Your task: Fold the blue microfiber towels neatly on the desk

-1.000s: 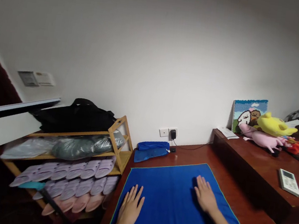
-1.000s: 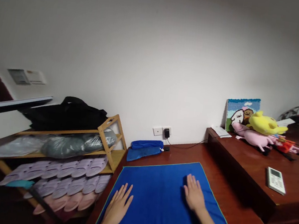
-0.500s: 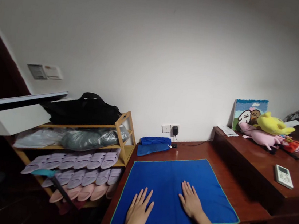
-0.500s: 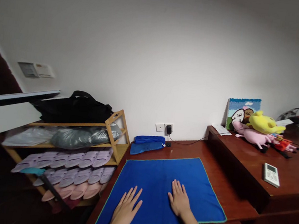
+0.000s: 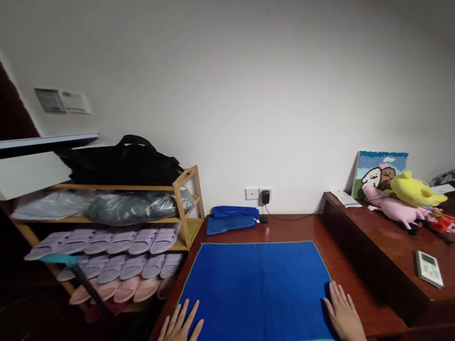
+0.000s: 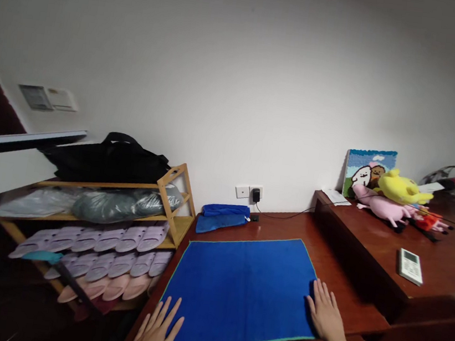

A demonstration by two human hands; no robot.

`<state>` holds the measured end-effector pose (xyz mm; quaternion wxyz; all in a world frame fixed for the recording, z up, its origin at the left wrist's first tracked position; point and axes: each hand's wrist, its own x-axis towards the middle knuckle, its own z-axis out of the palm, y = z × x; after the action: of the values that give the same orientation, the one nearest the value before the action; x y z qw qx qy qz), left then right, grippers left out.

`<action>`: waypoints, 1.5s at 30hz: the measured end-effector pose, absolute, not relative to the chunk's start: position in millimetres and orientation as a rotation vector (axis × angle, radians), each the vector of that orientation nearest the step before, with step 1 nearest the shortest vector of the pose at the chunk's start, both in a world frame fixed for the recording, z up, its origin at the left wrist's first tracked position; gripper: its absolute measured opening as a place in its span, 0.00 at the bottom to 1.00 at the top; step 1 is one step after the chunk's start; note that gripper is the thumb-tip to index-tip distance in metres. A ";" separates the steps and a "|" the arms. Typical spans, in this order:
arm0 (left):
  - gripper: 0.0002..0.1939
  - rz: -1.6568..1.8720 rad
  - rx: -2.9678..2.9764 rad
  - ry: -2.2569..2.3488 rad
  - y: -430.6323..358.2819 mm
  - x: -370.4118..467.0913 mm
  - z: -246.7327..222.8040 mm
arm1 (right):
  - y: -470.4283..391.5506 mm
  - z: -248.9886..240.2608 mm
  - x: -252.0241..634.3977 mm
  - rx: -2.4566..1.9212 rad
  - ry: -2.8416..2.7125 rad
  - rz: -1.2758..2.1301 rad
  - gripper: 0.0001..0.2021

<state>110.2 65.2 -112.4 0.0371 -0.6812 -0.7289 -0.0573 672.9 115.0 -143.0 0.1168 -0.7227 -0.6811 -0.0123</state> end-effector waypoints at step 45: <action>0.31 -0.358 -2.159 -2.081 95.8 121.9 -100.0 | 129.5 -143.8 621.5 -2.039 -1.893 -0.114 0.36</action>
<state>121.9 95.8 -100.0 0.0608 -0.7136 -0.6878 -0.1184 621.5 129.5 -143.8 0.1774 -0.7207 -0.6690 -0.0404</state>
